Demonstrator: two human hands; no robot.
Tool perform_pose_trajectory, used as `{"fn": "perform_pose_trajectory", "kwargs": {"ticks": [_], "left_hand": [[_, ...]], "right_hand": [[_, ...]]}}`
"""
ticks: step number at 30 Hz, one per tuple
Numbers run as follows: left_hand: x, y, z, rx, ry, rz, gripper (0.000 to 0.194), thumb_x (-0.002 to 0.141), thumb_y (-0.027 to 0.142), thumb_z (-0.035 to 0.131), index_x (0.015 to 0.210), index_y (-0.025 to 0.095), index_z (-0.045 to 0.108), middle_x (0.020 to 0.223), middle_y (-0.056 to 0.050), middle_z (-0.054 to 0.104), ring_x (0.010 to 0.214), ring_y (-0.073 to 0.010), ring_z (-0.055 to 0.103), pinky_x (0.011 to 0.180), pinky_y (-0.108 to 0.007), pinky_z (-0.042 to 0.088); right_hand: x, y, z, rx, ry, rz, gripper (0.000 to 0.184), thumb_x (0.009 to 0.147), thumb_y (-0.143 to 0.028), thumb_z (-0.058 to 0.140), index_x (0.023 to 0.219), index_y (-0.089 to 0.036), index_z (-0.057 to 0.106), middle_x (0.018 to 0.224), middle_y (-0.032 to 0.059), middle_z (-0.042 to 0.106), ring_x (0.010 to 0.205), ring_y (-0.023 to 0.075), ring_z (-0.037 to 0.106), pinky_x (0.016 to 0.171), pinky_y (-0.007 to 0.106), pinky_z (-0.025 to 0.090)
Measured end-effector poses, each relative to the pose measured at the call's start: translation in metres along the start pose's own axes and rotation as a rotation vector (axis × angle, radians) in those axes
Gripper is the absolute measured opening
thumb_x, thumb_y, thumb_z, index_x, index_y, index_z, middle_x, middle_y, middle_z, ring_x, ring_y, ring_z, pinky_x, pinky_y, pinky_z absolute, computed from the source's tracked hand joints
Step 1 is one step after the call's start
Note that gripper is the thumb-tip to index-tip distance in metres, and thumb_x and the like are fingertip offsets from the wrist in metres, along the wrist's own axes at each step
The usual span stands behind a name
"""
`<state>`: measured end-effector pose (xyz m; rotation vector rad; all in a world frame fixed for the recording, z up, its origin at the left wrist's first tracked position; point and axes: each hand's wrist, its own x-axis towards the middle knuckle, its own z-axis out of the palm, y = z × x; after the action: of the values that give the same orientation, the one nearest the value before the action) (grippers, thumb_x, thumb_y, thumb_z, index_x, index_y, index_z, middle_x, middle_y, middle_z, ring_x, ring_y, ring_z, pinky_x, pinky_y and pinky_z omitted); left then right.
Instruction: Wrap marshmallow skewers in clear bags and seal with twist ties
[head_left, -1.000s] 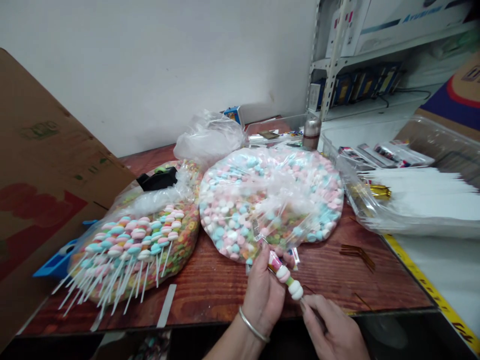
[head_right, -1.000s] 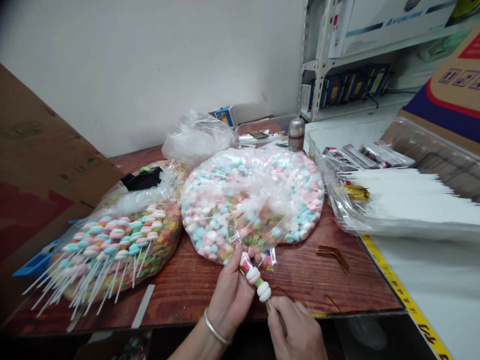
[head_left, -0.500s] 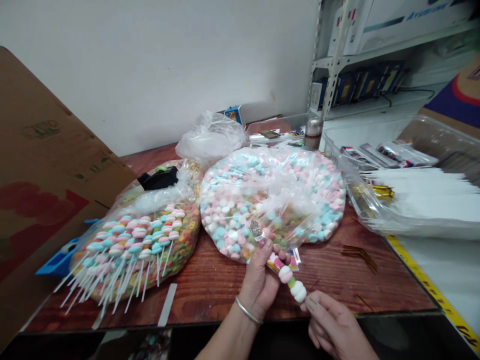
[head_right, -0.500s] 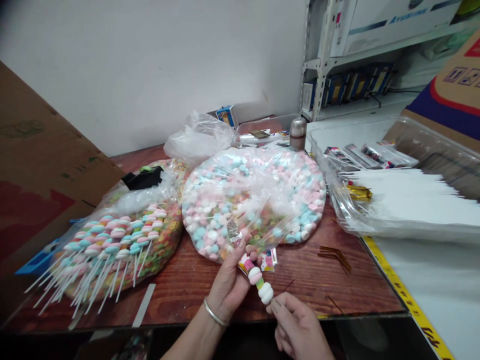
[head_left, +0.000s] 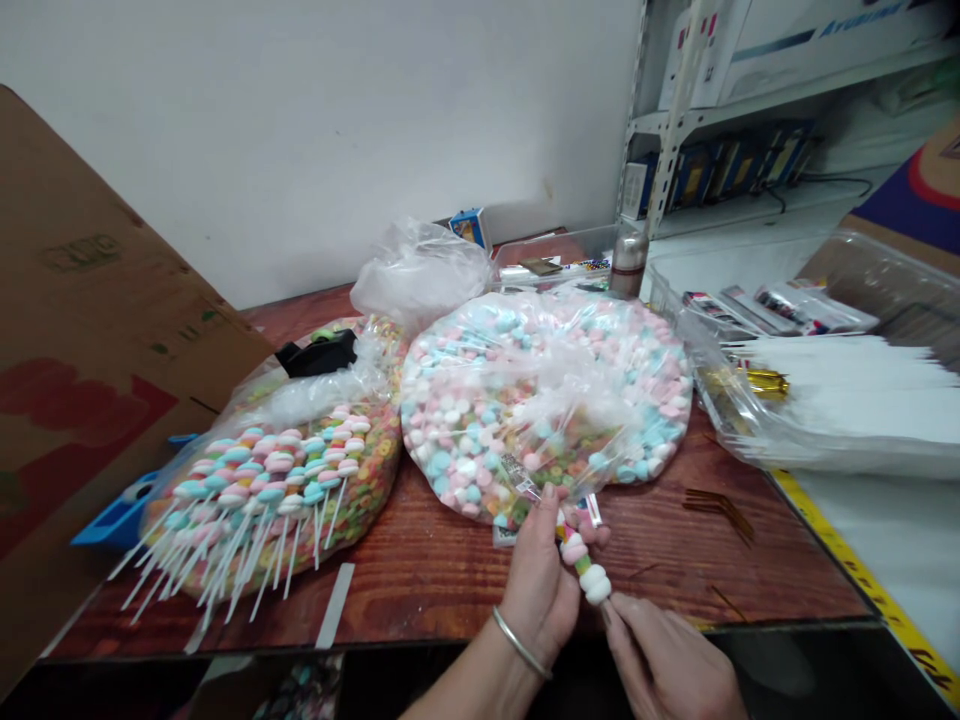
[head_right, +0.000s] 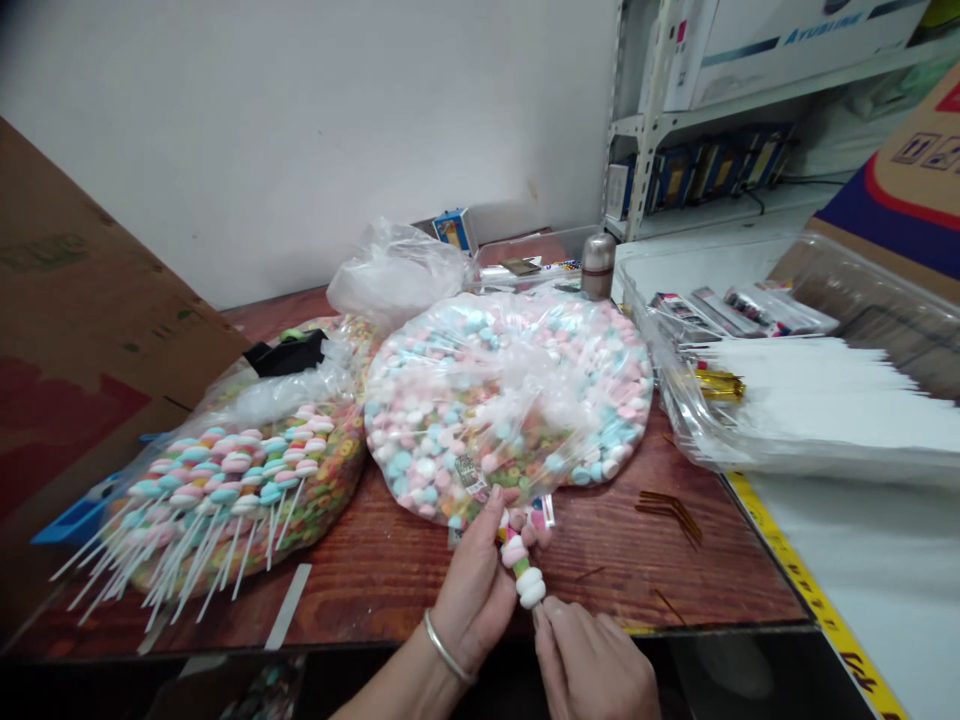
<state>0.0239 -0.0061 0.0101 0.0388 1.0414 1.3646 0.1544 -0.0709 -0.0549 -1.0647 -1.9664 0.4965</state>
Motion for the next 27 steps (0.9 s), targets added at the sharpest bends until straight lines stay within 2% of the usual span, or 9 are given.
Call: {"fn": "perform_pose_trajectory", "kwargs": {"ticks": [1, 3, 8, 12, 14, 17, 20, 24, 27], "left_hand": [[-0.001, -0.001, 0.0, 0.01, -0.015, -0.013, 0.036, 0.083, 0.048, 0.065, 0.094, 0.014, 0.06, 0.063, 0.001, 0.056, 0.052, -0.0097, 0.053, 0.047, -0.019, 0.042], [-0.002, 0.0, -0.001, 0.013, -0.061, -0.042, 0.037, 0.084, 0.049, 0.064, 0.095, 0.013, 0.061, 0.065, 0.0, 0.057, 0.055, -0.0109, 0.056, 0.049, -0.02, 0.043], [0.001, 0.015, -0.003, -0.033, -0.156, 0.019, 0.026, 0.082, 0.028, 0.07, 0.103, 0.014, 0.063, 0.085, -0.005, 0.066, 0.076, -0.0152, 0.064, 0.069, -0.026, 0.051], [0.003, 0.017, -0.003, -0.044, -0.177, 0.006, 0.028, 0.08, 0.033, 0.072, 0.097, 0.012, 0.064, 0.066, 0.0, 0.059, 0.068, -0.0147, 0.063, 0.066, -0.024, 0.049], [0.003, 0.015, 0.0, -0.067, -0.129, -0.011, 0.03, 0.078, 0.037, 0.074, 0.093, 0.012, 0.064, 0.061, 0.001, 0.057, 0.062, -0.0135, 0.061, 0.066, -0.024, 0.05], [0.001, 0.011, 0.005, -0.109, -0.06, -0.042, 0.032, 0.076, 0.039, 0.076, 0.089, 0.013, 0.064, 0.057, 0.003, 0.055, 0.057, -0.0108, 0.057, 0.067, -0.025, 0.051], [-0.003, 0.003, 0.009, -0.079, -0.068, -0.048, 0.032, 0.076, 0.041, 0.075, 0.086, 0.013, 0.063, 0.055, 0.004, 0.053, 0.054, -0.0098, 0.056, 0.067, -0.024, 0.05], [-0.008, -0.003, 0.007, -0.016, -0.151, -0.087, 0.029, 0.079, 0.038, 0.072, 0.092, 0.013, 0.065, 0.062, 0.001, 0.058, 0.063, -0.0131, 0.061, 0.069, -0.024, 0.049], [-0.007, 0.006, 0.002, -0.072, -0.255, -0.056, 0.039, 0.083, 0.042, 0.068, 0.112, 0.017, 0.062, 0.095, -0.008, 0.068, 0.087, -0.0197, 0.066, 0.078, -0.031, 0.051]], "right_hand": [[0.0, -0.001, 0.001, 0.006, 0.002, 0.024, 0.014, 0.091, -0.014, 0.056, 0.101, -0.019, 0.065, 0.076, 0.0009, 0.07, 0.064, 0.0126, 0.065, 0.068, 0.021, 0.045], [0.003, -0.004, 0.002, 0.103, -0.023, 0.198, 0.014, 0.094, -0.022, 0.051, 0.093, -0.02, 0.065, 0.073, -0.0004, 0.067, 0.061, 0.0114, 0.063, 0.063, 0.02, 0.044], [0.012, -0.011, 0.001, 0.526, -0.101, 0.678, 0.037, 0.092, -0.049, 0.05, 0.074, -0.019, 0.062, 0.057, -0.0038, 0.047, 0.051, 0.0102, 0.043, 0.05, 0.021, 0.033], [0.015, -0.013, 0.002, 0.854, -0.163, 0.895, 0.045, 0.088, -0.061, 0.049, 0.073, -0.019, 0.057, 0.049, -0.0097, 0.027, 0.041, 0.0075, 0.026, 0.042, 0.021, 0.021], [0.015, -0.014, 0.003, 0.832, -0.149, 0.875, 0.043, 0.088, -0.059, 0.05, 0.076, -0.019, 0.057, 0.05, -0.0088, 0.031, 0.042, 0.0084, 0.029, 0.043, 0.021, 0.023], [0.016, -0.02, 0.002, 0.606, -0.052, 0.687, 0.034, 0.09, -0.049, 0.053, 0.076, -0.019, 0.061, 0.061, -0.0025, 0.05, 0.055, 0.0121, 0.044, 0.054, 0.022, 0.035], [0.02, -0.026, 0.0, 0.485, 0.016, 0.586, 0.03, 0.092, -0.043, 0.05, 0.077, -0.021, 0.063, 0.069, 0.0004, 0.061, 0.062, 0.0143, 0.053, 0.063, 0.023, 0.039], [0.029, -0.027, -0.003, 0.559, 0.001, 0.661, 0.035, 0.09, -0.048, 0.053, 0.072, -0.02, 0.061, 0.064, -0.0013, 0.056, 0.061, 0.013, 0.05, 0.059, 0.023, 0.038], [0.033, -0.023, -0.005, 0.82, -0.052, 0.837, 0.042, 0.086, -0.057, 0.056, 0.071, -0.018, 0.057, 0.05, -0.0074, 0.037, 0.045, 0.0082, 0.035, 0.045, 0.02, 0.029]]}}
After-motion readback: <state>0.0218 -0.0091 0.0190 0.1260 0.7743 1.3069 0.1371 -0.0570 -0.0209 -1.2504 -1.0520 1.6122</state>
